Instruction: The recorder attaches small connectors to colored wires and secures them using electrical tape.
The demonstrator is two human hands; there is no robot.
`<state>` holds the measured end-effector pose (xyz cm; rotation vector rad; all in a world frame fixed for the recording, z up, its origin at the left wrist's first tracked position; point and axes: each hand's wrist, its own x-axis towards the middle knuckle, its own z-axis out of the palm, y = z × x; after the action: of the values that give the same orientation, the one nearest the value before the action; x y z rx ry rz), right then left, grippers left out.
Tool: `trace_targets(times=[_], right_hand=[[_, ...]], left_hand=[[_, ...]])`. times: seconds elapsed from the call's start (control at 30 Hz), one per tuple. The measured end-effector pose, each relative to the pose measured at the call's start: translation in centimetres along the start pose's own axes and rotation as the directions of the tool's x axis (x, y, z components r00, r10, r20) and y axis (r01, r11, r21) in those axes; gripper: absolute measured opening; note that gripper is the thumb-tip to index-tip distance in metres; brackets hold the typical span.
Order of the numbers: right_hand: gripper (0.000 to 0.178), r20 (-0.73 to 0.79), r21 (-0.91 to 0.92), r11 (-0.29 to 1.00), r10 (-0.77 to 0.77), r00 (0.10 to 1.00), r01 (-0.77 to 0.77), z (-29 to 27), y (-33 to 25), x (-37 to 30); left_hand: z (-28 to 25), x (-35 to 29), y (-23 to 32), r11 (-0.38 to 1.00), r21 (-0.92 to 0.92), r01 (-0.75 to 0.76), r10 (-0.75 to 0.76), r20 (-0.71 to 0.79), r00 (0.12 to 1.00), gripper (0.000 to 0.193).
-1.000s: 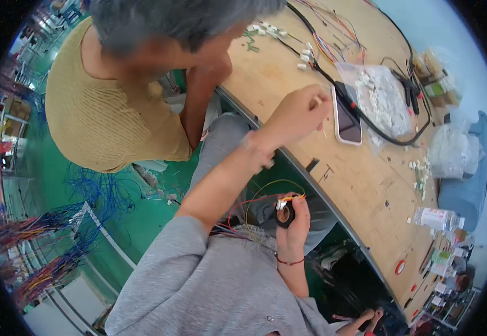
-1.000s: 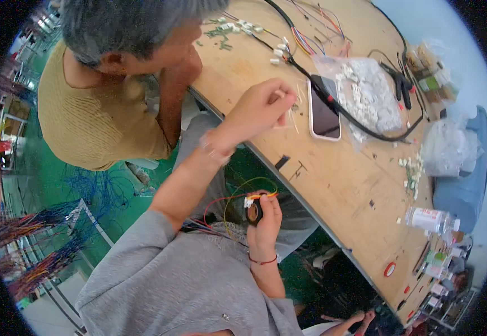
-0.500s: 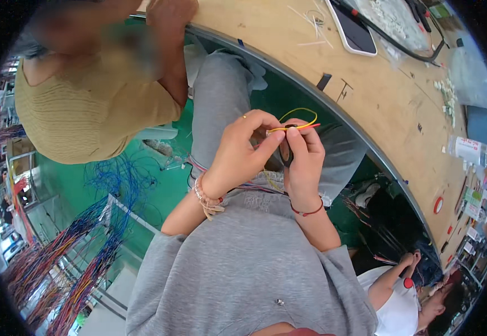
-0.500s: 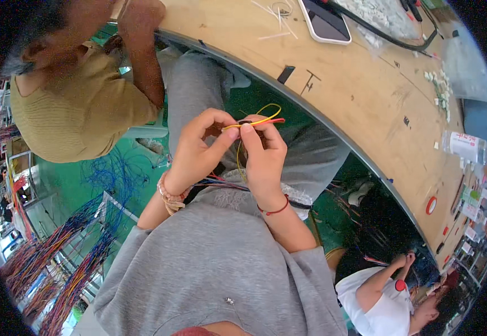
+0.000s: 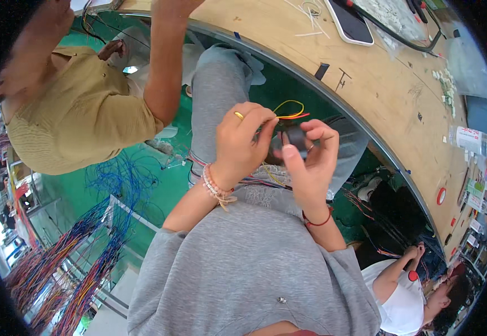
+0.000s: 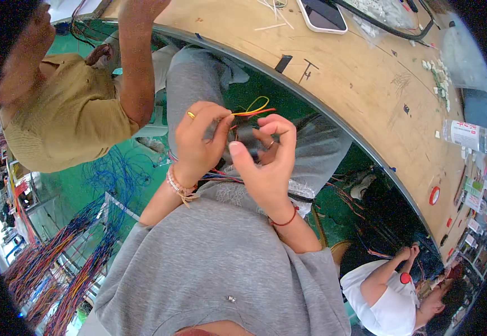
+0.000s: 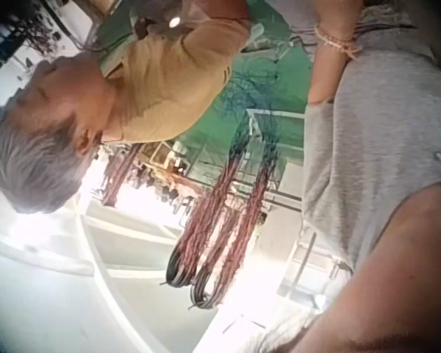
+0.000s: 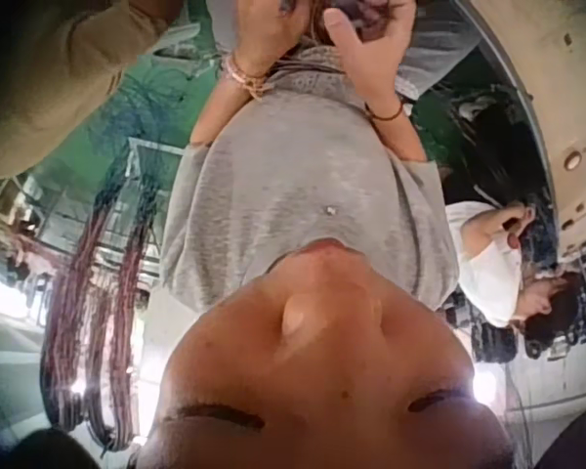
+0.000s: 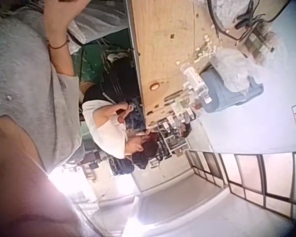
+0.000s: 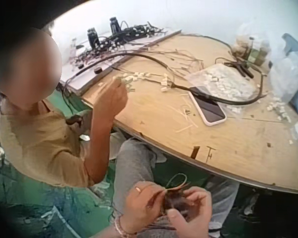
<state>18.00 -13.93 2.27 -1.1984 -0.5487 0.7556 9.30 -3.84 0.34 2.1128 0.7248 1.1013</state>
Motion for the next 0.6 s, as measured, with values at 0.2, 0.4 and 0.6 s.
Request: trace_targets(times=[0.2,0.4,0.6], right_hand=[[0.010,0.127,0.037,0.997,0.068,0.990,-0.073,-0.8,-3.0,2.1],[0.020,0.366,-0.112,0.984,0.173,0.914,-0.141,-2.5,-1.4,3.8],[0.022,0.234,0.124,0.992,0.009,0.972,-0.039,-1.6,-0.7,2.1]], left_hand=[[-1.1,0.2,-0.3,0.977,0.135,-0.163,0.148,0.111,0.983,0.014],[-1.4,0.6,0.2,0.966,-0.208,-0.154,0.187,0.151,0.971,0.011],[-1.3,-0.4,0.5,0.854,-0.424,0.302,-0.176,0.310,0.934,0.011]])
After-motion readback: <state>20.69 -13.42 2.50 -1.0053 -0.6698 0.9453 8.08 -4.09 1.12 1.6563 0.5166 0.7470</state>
